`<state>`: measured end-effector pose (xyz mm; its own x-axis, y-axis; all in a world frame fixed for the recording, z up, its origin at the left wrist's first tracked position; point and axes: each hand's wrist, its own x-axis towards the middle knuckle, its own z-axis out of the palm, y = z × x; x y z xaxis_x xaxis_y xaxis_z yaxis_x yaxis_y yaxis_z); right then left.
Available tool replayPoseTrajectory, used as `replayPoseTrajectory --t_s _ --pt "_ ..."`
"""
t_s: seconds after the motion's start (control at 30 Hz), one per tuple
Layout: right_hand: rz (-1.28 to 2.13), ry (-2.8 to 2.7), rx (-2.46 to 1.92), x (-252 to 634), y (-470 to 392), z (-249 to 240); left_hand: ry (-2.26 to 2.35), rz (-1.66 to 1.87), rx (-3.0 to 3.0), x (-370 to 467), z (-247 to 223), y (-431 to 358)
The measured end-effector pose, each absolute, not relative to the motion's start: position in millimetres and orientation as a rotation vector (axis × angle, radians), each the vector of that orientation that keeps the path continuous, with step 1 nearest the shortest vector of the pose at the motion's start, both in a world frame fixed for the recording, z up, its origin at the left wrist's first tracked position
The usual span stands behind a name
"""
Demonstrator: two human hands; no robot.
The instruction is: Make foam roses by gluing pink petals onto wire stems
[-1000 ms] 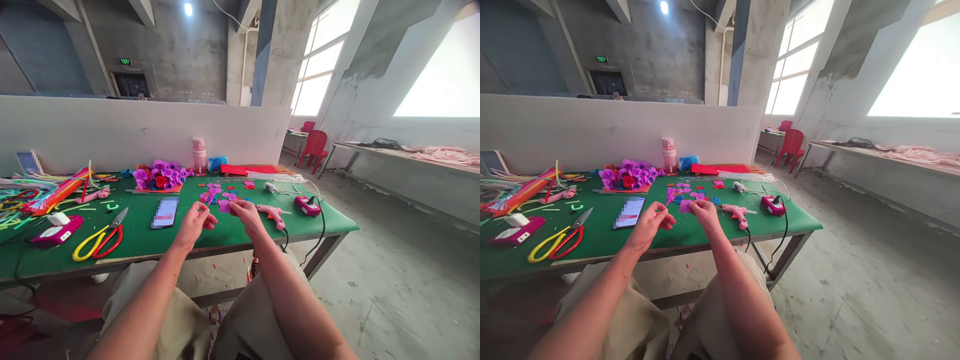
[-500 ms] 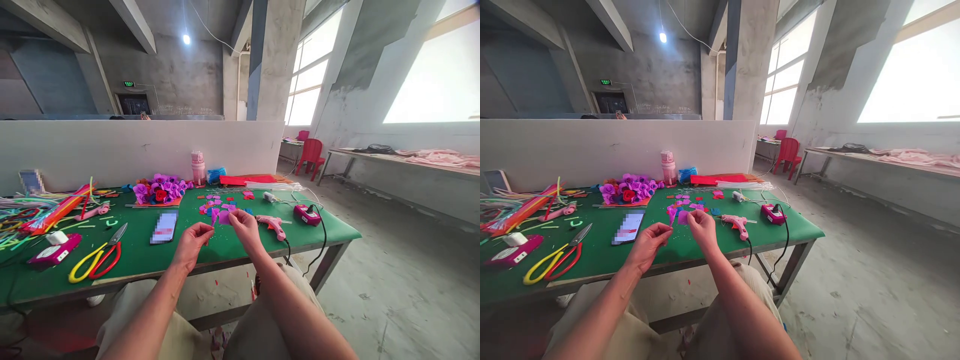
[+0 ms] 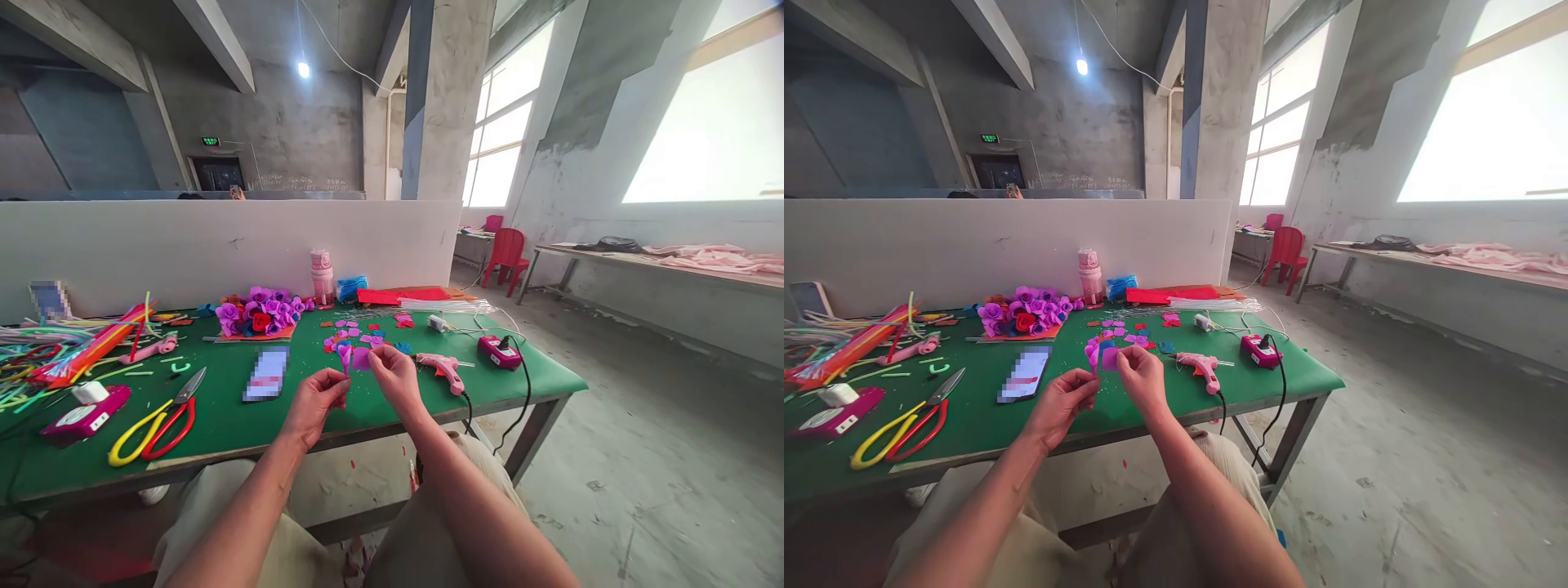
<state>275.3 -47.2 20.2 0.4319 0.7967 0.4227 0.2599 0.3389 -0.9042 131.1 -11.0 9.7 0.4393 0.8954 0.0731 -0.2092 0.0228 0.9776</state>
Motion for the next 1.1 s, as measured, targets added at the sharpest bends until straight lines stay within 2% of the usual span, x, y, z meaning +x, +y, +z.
replayPoseTrajectory --t_s 0.57,1.1 --pt "0.468 -1.115 -1.240 273.0 -47.5 19.7 0.650 0.942 1.220 130.8 7.7 -10.0" --pt "0.425 -1.116 -1.168 271.0 -51.4 22.5 0.763 1.121 1.407 136.8 8.7 -12.8"
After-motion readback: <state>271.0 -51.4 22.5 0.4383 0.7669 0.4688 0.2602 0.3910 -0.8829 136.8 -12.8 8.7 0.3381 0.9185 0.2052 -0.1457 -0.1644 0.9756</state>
